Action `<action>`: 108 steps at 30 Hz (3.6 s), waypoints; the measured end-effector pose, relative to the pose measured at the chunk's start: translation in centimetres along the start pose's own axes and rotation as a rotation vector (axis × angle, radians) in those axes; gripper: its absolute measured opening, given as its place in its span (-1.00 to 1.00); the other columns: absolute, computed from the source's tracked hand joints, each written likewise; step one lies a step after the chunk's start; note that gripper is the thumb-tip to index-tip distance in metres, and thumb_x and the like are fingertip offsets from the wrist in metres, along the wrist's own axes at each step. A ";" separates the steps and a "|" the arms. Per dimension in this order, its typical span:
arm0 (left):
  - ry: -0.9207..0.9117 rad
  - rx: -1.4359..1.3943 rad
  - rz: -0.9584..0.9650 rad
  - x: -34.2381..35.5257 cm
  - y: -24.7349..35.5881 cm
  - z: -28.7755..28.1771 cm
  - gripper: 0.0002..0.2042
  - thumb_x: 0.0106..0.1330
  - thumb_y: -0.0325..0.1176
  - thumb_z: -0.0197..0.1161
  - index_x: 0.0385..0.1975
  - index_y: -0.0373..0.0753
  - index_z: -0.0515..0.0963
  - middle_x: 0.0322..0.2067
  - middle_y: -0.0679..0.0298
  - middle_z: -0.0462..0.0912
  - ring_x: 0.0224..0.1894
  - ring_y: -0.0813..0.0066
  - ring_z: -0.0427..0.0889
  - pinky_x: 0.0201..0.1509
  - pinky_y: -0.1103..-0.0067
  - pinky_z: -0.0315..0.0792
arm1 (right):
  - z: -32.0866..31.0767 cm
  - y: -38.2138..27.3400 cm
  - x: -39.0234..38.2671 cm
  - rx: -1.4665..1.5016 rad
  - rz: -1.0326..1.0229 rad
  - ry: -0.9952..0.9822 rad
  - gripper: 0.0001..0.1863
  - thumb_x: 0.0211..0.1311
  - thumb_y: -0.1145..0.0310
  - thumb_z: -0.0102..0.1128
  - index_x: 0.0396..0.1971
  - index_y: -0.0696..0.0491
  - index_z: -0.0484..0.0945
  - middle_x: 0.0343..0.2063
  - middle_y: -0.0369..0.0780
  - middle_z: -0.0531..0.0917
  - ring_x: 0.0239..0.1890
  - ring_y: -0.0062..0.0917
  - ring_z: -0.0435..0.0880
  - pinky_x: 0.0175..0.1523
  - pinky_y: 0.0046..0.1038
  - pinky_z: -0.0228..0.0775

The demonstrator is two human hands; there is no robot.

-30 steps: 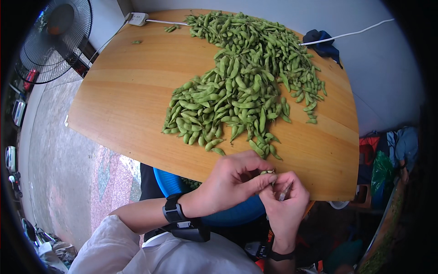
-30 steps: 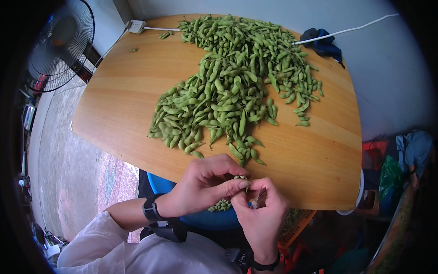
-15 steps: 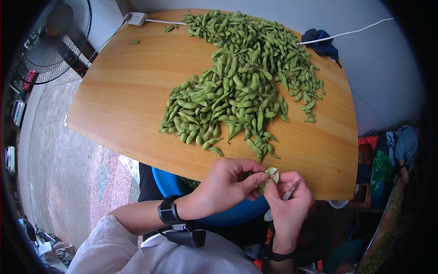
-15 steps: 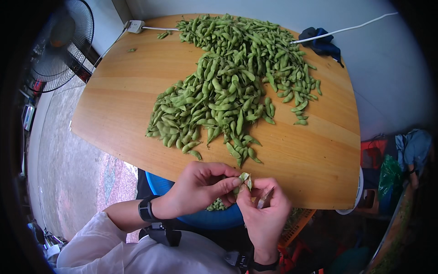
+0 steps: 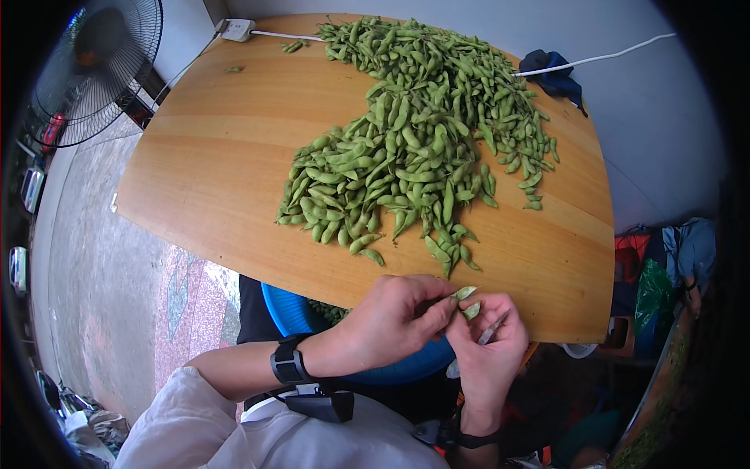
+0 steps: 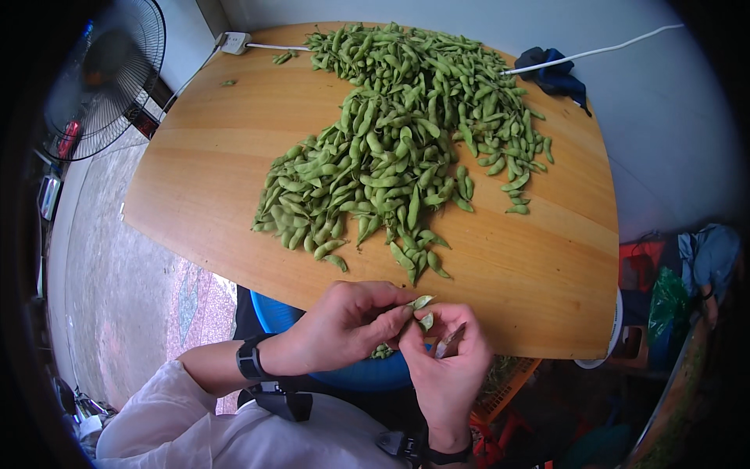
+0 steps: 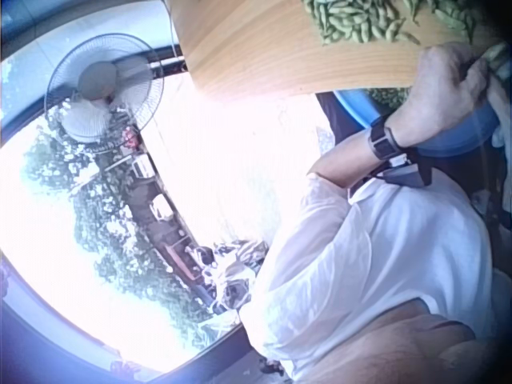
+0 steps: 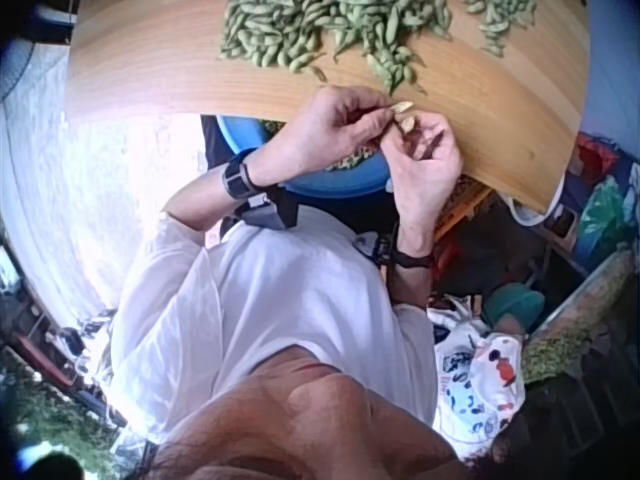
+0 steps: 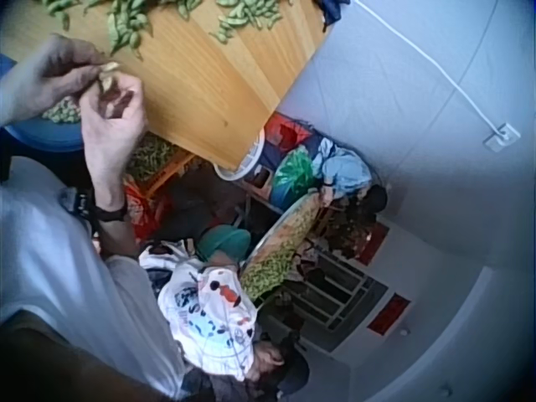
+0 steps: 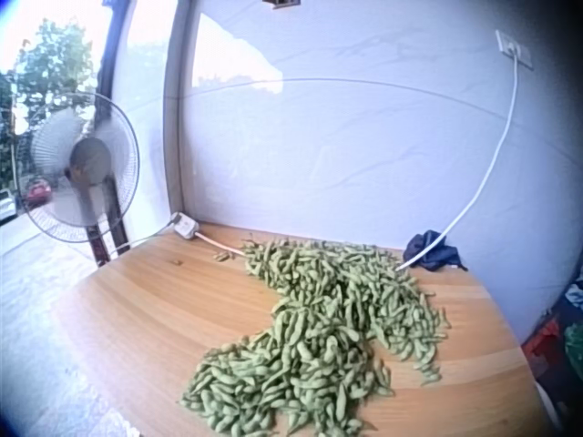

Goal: Peeling edamame beans from their pods on a wooden table.

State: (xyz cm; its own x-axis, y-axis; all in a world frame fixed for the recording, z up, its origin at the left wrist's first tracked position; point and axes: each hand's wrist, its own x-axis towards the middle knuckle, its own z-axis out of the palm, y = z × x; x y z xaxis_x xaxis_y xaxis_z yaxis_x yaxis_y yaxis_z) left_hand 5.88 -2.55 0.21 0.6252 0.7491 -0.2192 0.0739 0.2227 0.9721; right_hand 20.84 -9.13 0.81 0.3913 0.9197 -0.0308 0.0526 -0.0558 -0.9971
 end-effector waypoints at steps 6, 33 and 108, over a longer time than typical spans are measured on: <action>0.030 0.064 0.043 -0.1 0.4 0.1 -0.70 0.59 -0.43 0.19 0.19 -0.45 0.58 -0.29 0.26 0.75 -0.25 0.62 0.70 -0.15 0.62 0.61 | 0.1 0.0 -0.6 -0.123 -0.037 0.033 -0.76 0.17 0.70 0.40 -0.22 0.14 0.57 -0.37 -0.26 0.72 -0.38 -0.72 0.67 -0.29 -0.60 0.53; -0.078 -0.242 0.000 -0.1 -0.3 -0.5 -0.67 0.57 -0.40 0.24 0.23 -0.39 0.58 -0.19 0.26 0.79 -0.18 0.60 0.77 -0.09 0.62 0.68 | 0.0 -0.2 -1.0 0.056 -0.014 0.099 -0.65 0.17 0.70 0.41 -0.23 0.04 0.43 -0.39 -0.32 0.68 -0.46 -0.88 0.47 -0.41 -0.75 0.19; 0.070 0.808 0.577 1.1 -0.6 -3.5 -0.58 0.06 -0.55 0.45 -0.07 -0.26 0.48 -0.21 0.15 0.50 -0.16 0.08 0.56 -0.12 0.31 0.51 | -1.4 -3.4 7.1 -0.631 0.293 -0.479 -0.85 0.12 0.53 0.49 -0.39 0.21 0.65 -0.58 -0.18 0.72 -0.54 -0.60 0.67 -0.36 -0.47 0.50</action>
State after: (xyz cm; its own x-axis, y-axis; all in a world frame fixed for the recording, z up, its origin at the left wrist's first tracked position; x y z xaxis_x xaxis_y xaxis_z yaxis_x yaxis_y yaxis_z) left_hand 3.80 0.37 -0.88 0.6867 0.6496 0.3262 0.2964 -0.6600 0.6904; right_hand 24.77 -2.95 4.11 0.0442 0.8919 -0.4501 0.5688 -0.3929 -0.7226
